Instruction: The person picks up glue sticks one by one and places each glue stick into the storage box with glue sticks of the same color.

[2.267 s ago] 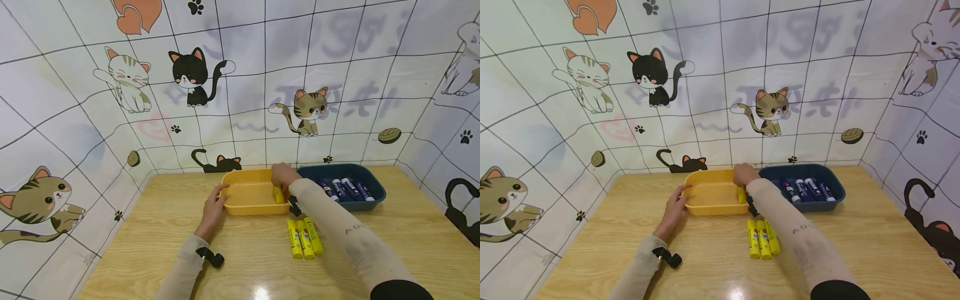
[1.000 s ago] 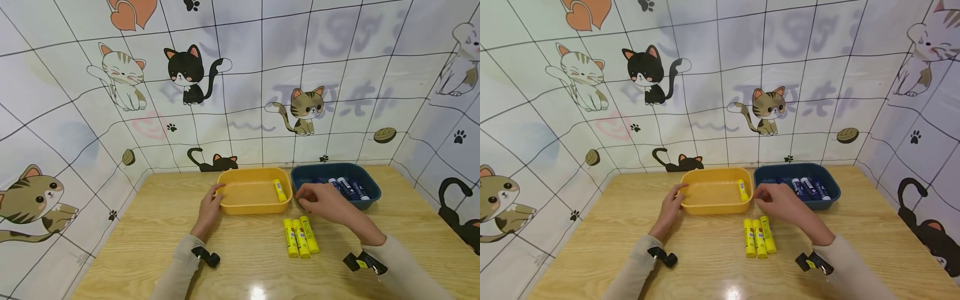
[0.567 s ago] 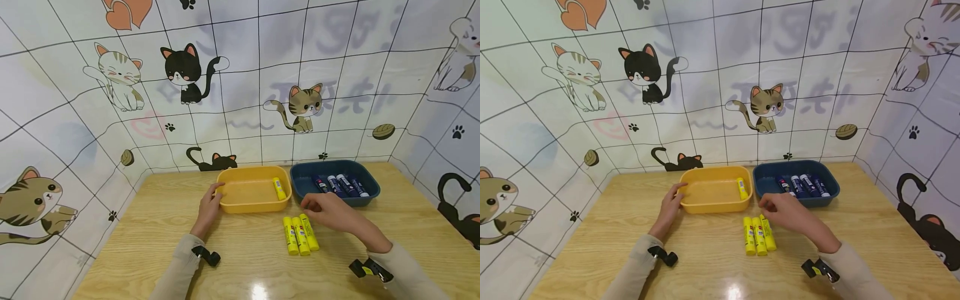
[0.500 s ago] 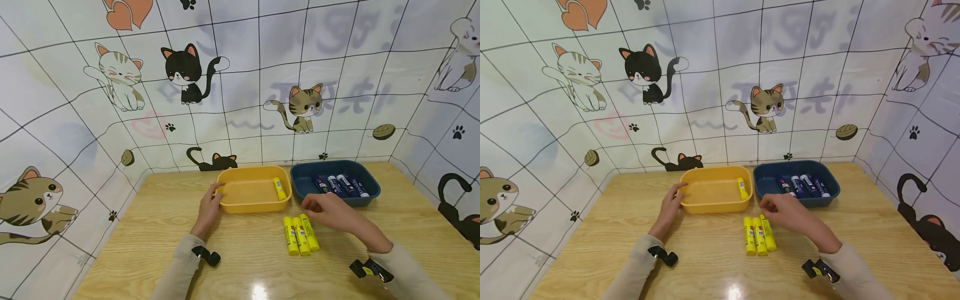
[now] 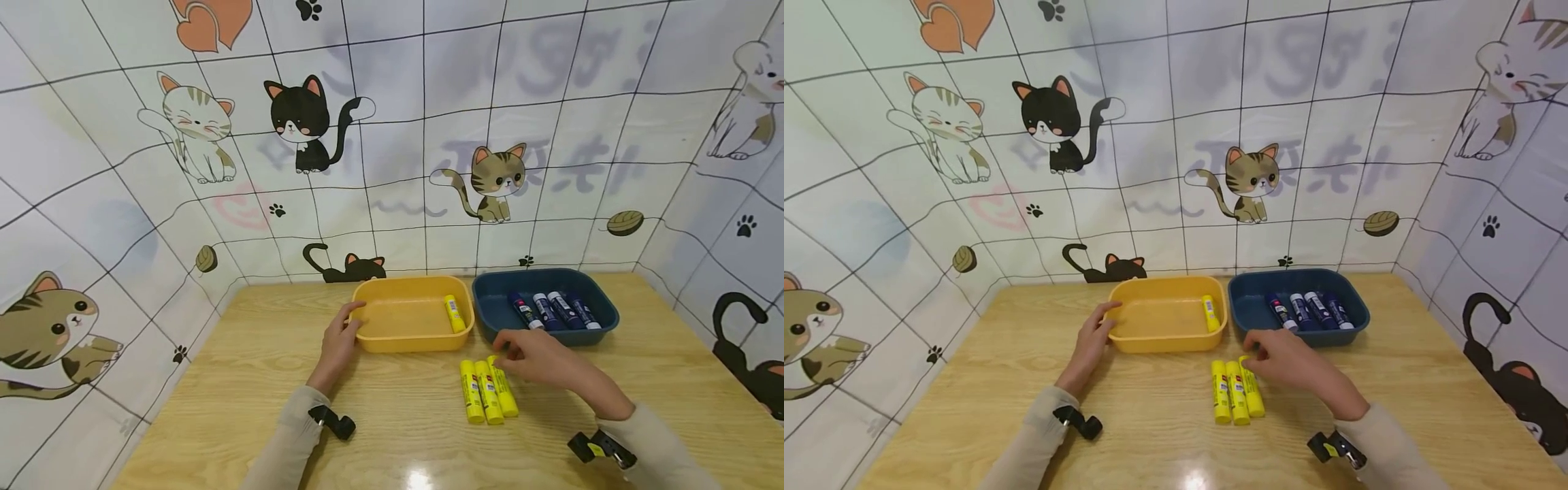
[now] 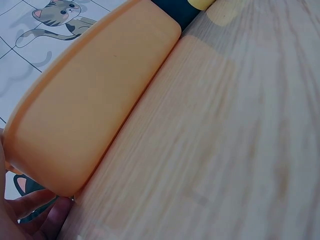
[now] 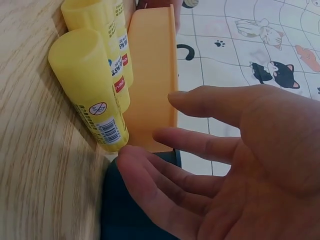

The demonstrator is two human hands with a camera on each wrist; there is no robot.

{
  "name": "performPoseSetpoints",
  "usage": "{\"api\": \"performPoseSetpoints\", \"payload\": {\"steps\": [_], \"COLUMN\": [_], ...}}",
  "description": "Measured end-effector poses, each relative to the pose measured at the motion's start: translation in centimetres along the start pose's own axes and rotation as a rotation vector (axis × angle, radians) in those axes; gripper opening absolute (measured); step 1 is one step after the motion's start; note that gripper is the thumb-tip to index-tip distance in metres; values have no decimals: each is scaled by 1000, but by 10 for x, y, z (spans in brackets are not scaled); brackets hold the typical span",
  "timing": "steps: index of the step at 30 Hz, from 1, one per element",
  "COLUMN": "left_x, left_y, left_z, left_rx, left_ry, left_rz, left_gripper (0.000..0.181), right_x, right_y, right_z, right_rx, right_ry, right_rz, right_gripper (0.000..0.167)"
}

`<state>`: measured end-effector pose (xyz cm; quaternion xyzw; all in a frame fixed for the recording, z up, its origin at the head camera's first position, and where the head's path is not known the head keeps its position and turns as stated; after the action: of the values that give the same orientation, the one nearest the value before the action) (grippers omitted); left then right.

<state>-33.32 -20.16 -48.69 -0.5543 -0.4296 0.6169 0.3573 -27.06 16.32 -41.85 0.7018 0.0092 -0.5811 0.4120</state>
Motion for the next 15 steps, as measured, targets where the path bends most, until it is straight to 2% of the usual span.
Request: {"api": "performPoseSetpoints", "payload": {"steps": [6, 15], "left_x": [-1, 0], "left_y": [2, 0], "left_z": [0, 0], "left_rx": [-3, 2], "left_ry": [4, 5], "left_rz": [-5, -6], "left_gripper": [38, 38], "right_x": [5, 12], "right_y": [-2, -1], "right_z": [2, 2], "right_rx": [24, 4], "right_ry": [24, 48], "right_rz": [8, 10], "right_gripper": [29, 33]}}
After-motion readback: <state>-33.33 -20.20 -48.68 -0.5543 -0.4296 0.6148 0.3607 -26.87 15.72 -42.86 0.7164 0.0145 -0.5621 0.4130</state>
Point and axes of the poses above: each hand's wrist, its own z-axis towards the middle knuckle, its own x-axis out of the palm, y = z × x, the point moved 5 cm from there along z, towards the middle knuckle, and after that the axes turned 9 degrees about -x, right-handed, at the moved point
